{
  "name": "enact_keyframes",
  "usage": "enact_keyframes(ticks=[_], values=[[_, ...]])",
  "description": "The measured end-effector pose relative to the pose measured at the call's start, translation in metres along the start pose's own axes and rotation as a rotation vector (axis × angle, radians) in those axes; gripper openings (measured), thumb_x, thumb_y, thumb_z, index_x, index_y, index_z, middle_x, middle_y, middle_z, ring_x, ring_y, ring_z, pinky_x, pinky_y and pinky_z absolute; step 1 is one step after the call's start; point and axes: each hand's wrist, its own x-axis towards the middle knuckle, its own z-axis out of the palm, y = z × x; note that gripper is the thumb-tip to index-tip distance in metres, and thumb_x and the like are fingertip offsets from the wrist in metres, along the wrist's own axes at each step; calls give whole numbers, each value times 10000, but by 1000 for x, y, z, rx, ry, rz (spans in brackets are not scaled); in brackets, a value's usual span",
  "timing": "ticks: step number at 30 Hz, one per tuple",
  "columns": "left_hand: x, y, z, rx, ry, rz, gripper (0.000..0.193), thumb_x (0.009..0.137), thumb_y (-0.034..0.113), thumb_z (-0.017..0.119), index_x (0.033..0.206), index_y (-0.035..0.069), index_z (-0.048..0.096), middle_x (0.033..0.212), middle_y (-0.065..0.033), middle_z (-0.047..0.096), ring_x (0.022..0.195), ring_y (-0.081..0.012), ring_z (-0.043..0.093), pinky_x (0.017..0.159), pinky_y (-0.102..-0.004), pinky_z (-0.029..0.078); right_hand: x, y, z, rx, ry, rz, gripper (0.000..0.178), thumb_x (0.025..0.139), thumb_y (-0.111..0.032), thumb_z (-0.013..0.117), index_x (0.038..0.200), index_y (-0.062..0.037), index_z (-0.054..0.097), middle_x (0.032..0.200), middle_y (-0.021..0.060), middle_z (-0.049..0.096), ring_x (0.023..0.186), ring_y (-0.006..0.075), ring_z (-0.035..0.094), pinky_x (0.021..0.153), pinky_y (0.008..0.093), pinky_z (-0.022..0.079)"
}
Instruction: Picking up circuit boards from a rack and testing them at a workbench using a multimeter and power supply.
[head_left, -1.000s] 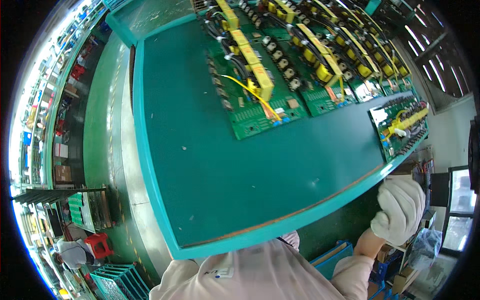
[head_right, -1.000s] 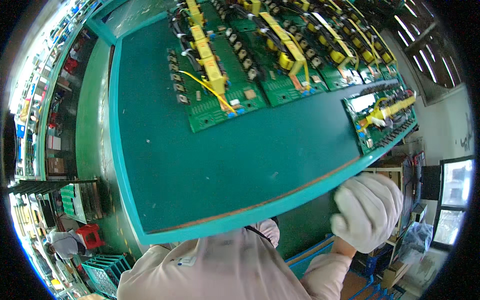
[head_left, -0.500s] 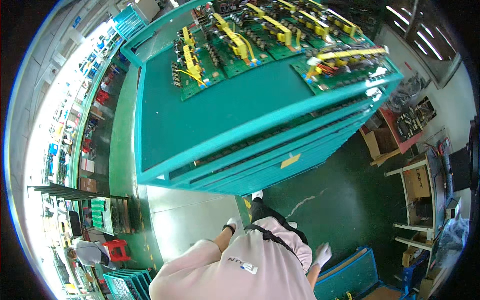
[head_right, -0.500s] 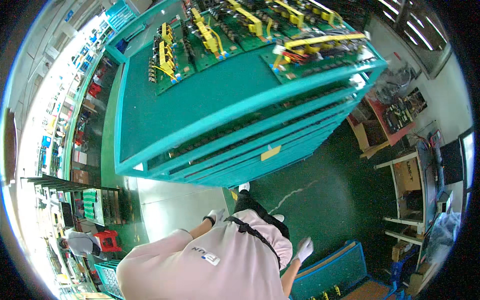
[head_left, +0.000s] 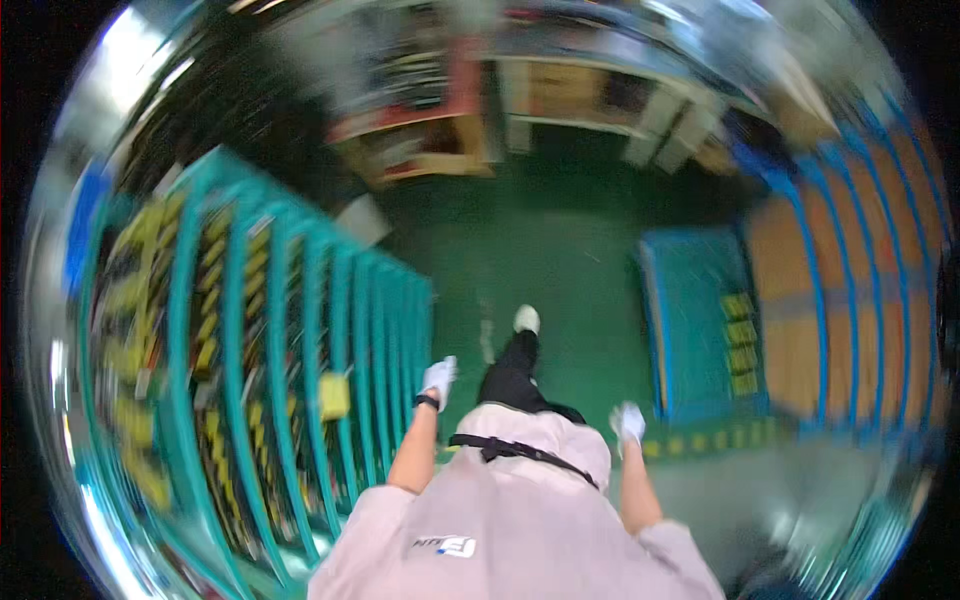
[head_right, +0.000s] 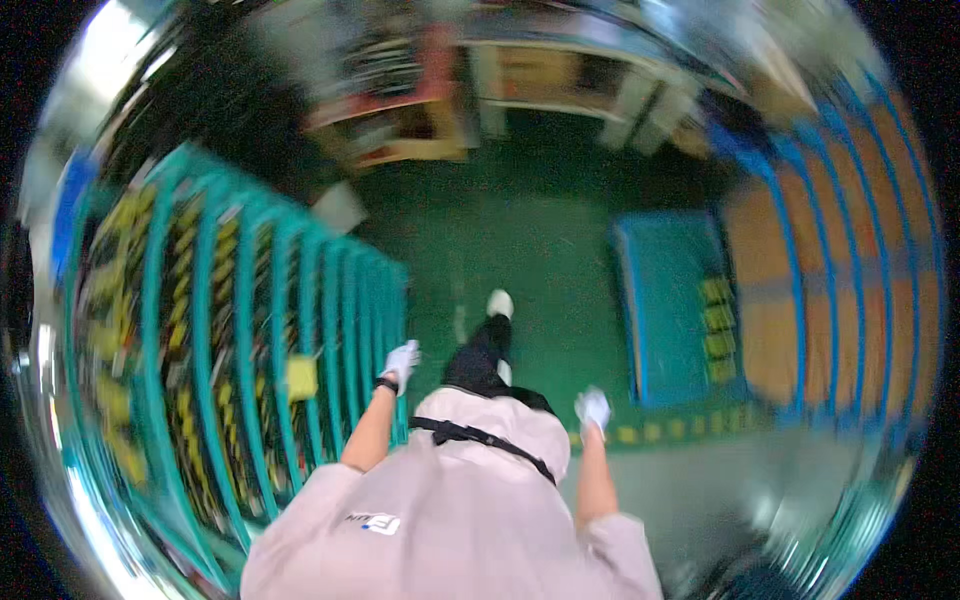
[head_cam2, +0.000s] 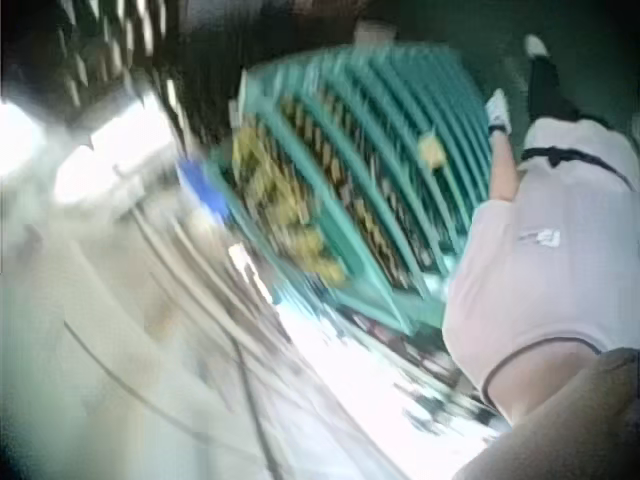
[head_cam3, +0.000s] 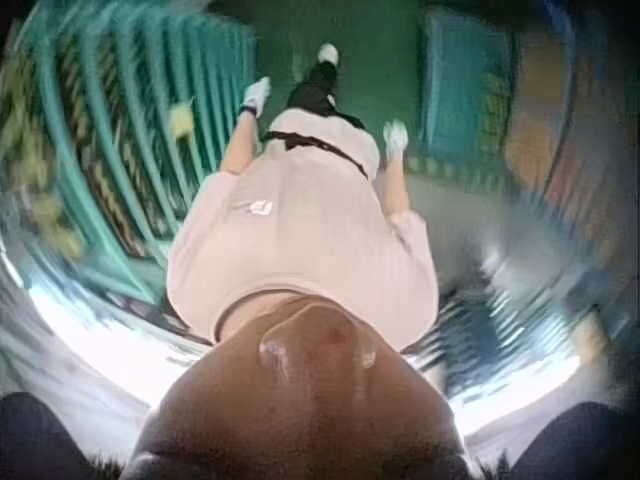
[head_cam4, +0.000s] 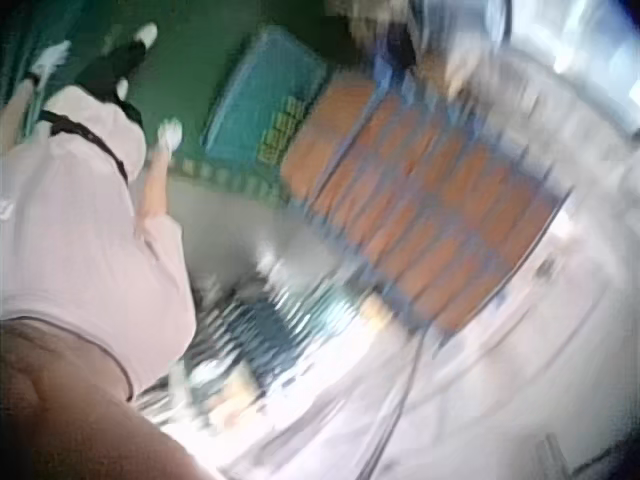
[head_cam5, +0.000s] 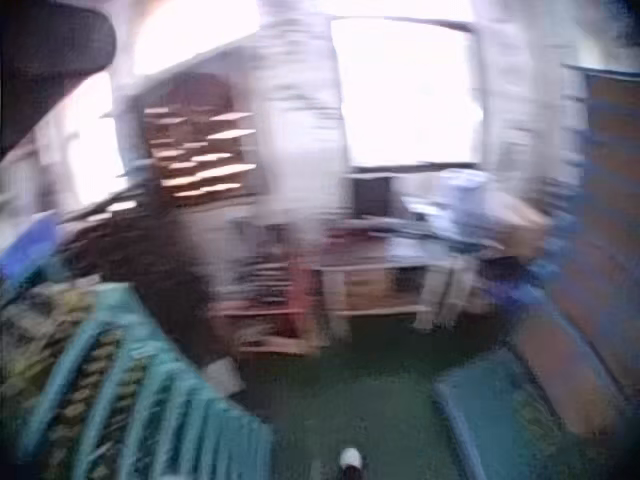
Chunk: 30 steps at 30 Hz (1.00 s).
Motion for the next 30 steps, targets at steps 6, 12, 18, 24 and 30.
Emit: enact_keyframes(ticks=[6, 12, 18, 24, 30], values=[[31, 103, 114, -155, -359, -276, 528, 978, 508, 491, 1233, 59, 606, 1122, -150, 700, 983, -288, 663, 745, -431, 506, -30, -69, -22, 102, 287, -123, 263, 936, -59, 548, 1175, -76, 658, 768, 71, 651, 581, 152, 597, 524, 276, 490], [100, 134, 165, 1114, -629, 552, 378, 940, 426, 471, 1124, 103, 542, 1041, -241, 690, 1002, -423, 657, 838, -533, 520, -25, -62, -73, 433, 404, 104, 211, 950, -200, 579, 1087, -56, 652, 812, 124, 682, 581, 222, 612, 515, 314, 500], [108, 242, 230, 1032, -718, 911, 174, 907, 182, 544, 1056, 92, 556, 897, -227, 682, 861, -417, 668, 705, -528, 528, -42, -13, -118, -244, 589, 82, 240, 885, -211, 567, 1039, -98, 711, 965, 179, 716, 802, 348, 703, 682, 479, 567], [183, 404, 297, 1092, -643, 1023, 288, 950, 65, 462, 1226, 40, 539, 1016, -218, 658, 945, -375, 650, 785, -477, 530, -1, -19, -116, -785, 456, 234, 315, 932, -308, 466, 1004, -119, 708, 1023, 205, 688, 909, 418, 668, 807, 505, 541], [184, 510, 396, 621, -624, 508, 490, 1020, 404, 432, 1178, -7, 648, 1196, -241, 650, 1134, -413, 590, 968, -454, 465, 23, -69, -152, -582, 581, 237, 279, 941, -262, 479, 989, -104, 703, 989, 210, 688, 917, 424, 662, 804, 483, 528]])
